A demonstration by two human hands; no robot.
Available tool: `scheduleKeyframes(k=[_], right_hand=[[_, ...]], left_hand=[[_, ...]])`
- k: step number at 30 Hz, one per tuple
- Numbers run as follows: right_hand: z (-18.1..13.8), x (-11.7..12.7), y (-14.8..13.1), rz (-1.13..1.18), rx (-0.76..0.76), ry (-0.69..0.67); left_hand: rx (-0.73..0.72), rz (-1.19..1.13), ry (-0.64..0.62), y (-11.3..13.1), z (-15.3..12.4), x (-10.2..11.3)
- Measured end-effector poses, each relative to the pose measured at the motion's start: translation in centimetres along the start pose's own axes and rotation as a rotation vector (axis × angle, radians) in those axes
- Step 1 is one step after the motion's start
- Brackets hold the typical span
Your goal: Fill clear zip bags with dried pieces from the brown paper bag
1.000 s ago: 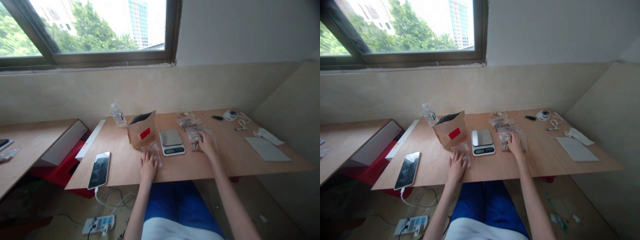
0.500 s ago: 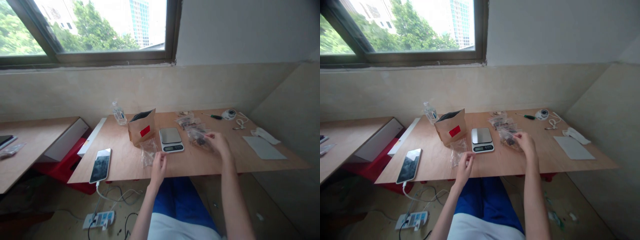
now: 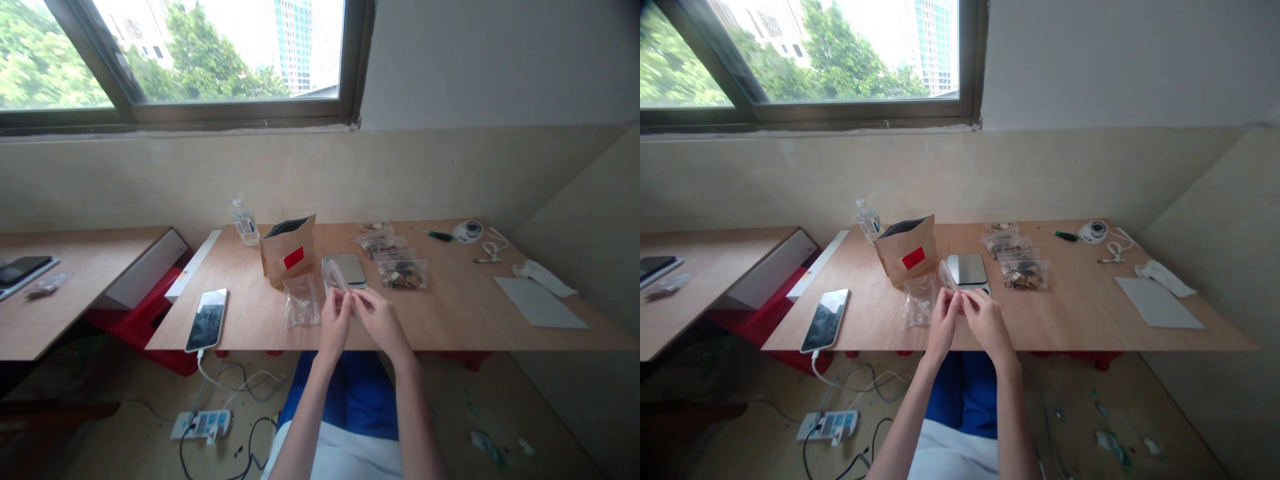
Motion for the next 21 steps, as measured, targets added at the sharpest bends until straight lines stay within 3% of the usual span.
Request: scheduleKeyframes(k=[6,15,21], right_hand=[[0.1,-0.2,0.9,0.007,-0.093,-0.015],[1.0,-0.2,1.2,0.076,-0.162,0.018],[1.1,-0.7,1.8,0.094,-0.185,-0.033]], left_hand=[[-0.042,0.151,0.048,0.1,0.0,0.7],[-0.109,0.317,-0.003,1.2,1.3,0.6],[-0.107,0.420,-0.006,1.2,1.4,0.5]])
Point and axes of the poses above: each hand's wrist, its own z-axis towards the middle knuckle, its own x-axis out of the back of the hand, y = z × x, the point moved 5 cm from there along z, towards the middle knuckle, and after that the axes turned 7 degrees about y, right-handed, at the moved point
